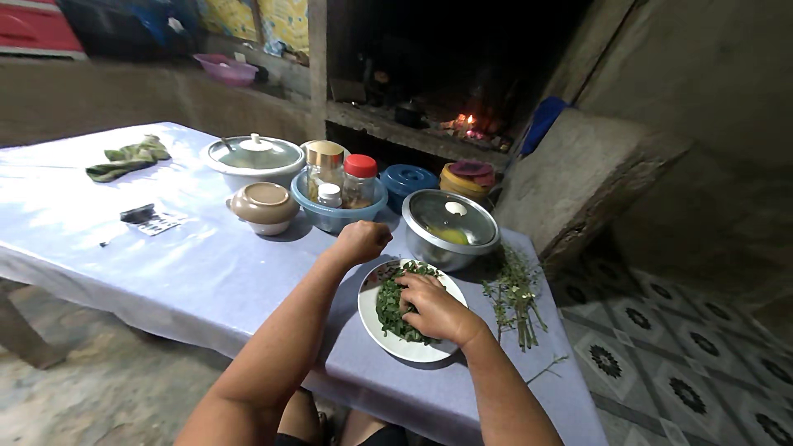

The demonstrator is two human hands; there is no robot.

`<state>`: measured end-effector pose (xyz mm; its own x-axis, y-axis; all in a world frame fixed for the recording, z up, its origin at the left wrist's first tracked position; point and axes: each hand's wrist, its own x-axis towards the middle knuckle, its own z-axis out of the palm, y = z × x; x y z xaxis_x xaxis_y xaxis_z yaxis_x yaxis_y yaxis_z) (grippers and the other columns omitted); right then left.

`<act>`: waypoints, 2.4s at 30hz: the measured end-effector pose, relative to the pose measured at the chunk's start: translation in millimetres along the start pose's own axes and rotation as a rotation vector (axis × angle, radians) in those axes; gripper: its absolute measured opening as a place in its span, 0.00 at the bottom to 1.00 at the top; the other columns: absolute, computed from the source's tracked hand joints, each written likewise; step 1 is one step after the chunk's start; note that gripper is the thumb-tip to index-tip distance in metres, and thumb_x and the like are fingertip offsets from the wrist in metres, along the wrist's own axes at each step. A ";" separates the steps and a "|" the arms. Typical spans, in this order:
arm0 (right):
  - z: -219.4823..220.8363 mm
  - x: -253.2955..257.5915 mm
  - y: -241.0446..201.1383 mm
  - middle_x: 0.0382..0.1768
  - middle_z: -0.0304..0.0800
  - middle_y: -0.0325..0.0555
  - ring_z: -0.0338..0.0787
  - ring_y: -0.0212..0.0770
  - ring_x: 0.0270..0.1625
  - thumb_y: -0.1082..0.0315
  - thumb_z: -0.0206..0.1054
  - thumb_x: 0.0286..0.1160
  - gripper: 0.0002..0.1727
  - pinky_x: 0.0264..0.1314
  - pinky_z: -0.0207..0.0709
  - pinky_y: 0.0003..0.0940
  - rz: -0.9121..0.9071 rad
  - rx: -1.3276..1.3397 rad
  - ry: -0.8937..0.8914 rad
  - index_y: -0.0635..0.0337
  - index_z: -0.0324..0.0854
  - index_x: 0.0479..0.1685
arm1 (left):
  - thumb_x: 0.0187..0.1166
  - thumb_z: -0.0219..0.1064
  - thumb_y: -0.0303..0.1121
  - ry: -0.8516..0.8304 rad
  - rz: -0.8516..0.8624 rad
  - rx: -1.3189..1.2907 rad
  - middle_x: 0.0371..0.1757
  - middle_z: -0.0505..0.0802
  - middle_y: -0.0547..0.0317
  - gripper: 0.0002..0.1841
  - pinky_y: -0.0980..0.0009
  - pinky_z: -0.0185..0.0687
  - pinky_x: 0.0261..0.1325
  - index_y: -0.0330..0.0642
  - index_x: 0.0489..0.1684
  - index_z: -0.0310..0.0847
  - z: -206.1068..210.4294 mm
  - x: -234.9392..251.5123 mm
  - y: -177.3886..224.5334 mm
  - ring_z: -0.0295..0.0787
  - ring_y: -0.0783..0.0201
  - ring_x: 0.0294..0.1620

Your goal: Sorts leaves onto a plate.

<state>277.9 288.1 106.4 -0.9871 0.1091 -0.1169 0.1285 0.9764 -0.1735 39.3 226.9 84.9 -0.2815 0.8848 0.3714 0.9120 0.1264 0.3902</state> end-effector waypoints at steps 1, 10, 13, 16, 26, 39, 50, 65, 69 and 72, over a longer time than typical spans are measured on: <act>-2.7 -0.8 2.5 0.83 0.74 0.51 0.65 0.51 0.89 0.65 0.70 0.77 0.10 0.91 0.51 0.58 0.001 0.025 0.026 0.61 0.90 0.48 | 0.85 0.63 0.38 -0.001 -0.001 -0.002 0.40 0.95 0.53 0.11 0.37 0.83 0.52 0.48 0.48 0.92 -0.3 0.0 0.4 0.94 0.49 0.46; -20.8 -10.7 40.6 0.76 0.81 0.49 0.80 0.41 0.78 0.65 0.71 0.78 0.10 0.81 0.73 0.41 0.175 0.331 0.258 0.62 0.90 0.48 | 0.91 0.59 0.42 -0.038 0.065 -0.343 0.39 0.96 0.58 0.16 0.54 0.90 0.52 0.43 0.49 0.91 -6.4 -1.8 7.5 0.95 0.63 0.38; -19.5 -8.8 42.1 0.78 0.78 0.51 0.79 0.43 0.79 0.66 0.70 0.79 0.15 0.82 0.73 0.41 0.215 0.325 0.281 0.60 0.88 0.61 | 0.91 0.59 0.41 -0.040 0.053 -0.392 0.38 0.96 0.59 0.15 0.58 0.91 0.49 0.42 0.49 0.91 -8.4 -2.8 9.4 0.94 0.65 0.36; -12.5 -4.7 31.0 0.82 0.75 0.49 0.77 0.47 0.81 0.67 0.68 0.78 0.19 0.83 0.72 0.49 0.140 0.262 0.317 0.54 0.85 0.68 | 0.91 0.59 0.42 -0.018 0.055 -0.352 0.38 0.96 0.60 0.15 0.56 0.91 0.51 0.43 0.48 0.91 -7.2 -1.8 5.6 0.94 0.64 0.38; 21.2 7.1 -21.6 0.86 0.71 0.47 0.52 0.52 0.95 0.52 0.67 0.81 0.17 0.91 0.26 0.75 -0.018 -0.047 0.051 0.56 0.91 0.46 | 0.91 0.58 0.43 -0.010 0.046 -0.265 0.38 0.96 0.59 0.16 0.51 0.88 0.54 0.44 0.49 0.91 -4.9 0.0 2.9 0.94 0.62 0.40; -25.5 -16.8 33.5 0.78 0.80 0.47 0.74 0.43 0.83 0.63 0.71 0.78 0.10 0.90 0.58 0.52 0.120 0.429 0.439 0.61 0.92 0.44 | 0.90 0.60 0.39 -0.060 0.072 -0.535 0.38 0.97 0.56 0.14 0.59 0.91 0.46 0.40 0.48 0.91 -10.8 -9.9 20.5 0.95 0.62 0.36; -17.0 -7.8 48.7 0.71 0.85 0.51 0.82 0.38 0.75 0.69 0.73 0.75 0.08 0.77 0.77 0.37 0.132 0.726 0.560 0.66 0.91 0.40 | 0.82 0.67 0.35 -0.341 0.199 -0.875 0.38 0.94 0.62 0.09 0.75 0.85 0.37 0.41 0.49 0.89 -7.6 -17.4 38.5 0.89 0.73 0.36; -15.9 -8.1 49.1 0.67 0.87 0.52 0.84 0.38 0.72 0.70 0.73 0.75 0.07 0.74 0.79 0.35 0.102 0.770 0.560 0.68 0.90 0.40 | 0.81 0.68 0.31 -0.338 0.204 -0.875 0.34 0.91 0.64 0.05 0.72 0.87 0.47 0.38 0.41 0.85 -3.4 -16.1 42.4 0.89 0.73 0.37; -15.2 -7.9 50.0 0.67 0.87 0.53 0.85 0.39 0.71 0.70 0.72 0.75 0.08 0.74 0.80 0.35 0.090 0.774 0.510 0.69 0.89 0.42 | 0.80 0.69 0.30 -0.287 0.206 -0.890 0.33 0.92 0.61 0.05 0.71 0.86 0.44 0.37 0.42 0.86 -5.1 -15.1 39.1 0.88 0.70 0.35; -16.2 -7.9 47.6 0.66 0.87 0.55 0.86 0.40 0.68 0.72 0.72 0.75 0.13 0.73 0.80 0.36 0.094 0.795 0.465 0.70 0.87 0.55 | 0.80 0.68 0.29 -0.251 0.206 -0.895 0.32 0.91 0.62 0.04 0.72 0.86 0.44 0.38 0.41 0.86 -4.8 -15.8 40.3 0.87 0.71 0.34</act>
<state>290.3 336.8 114.9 -0.8862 0.4128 0.2101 0.0673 0.5636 -0.8233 79.1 215.9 98.8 0.0263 0.9351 0.3533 0.3405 -0.3407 0.8764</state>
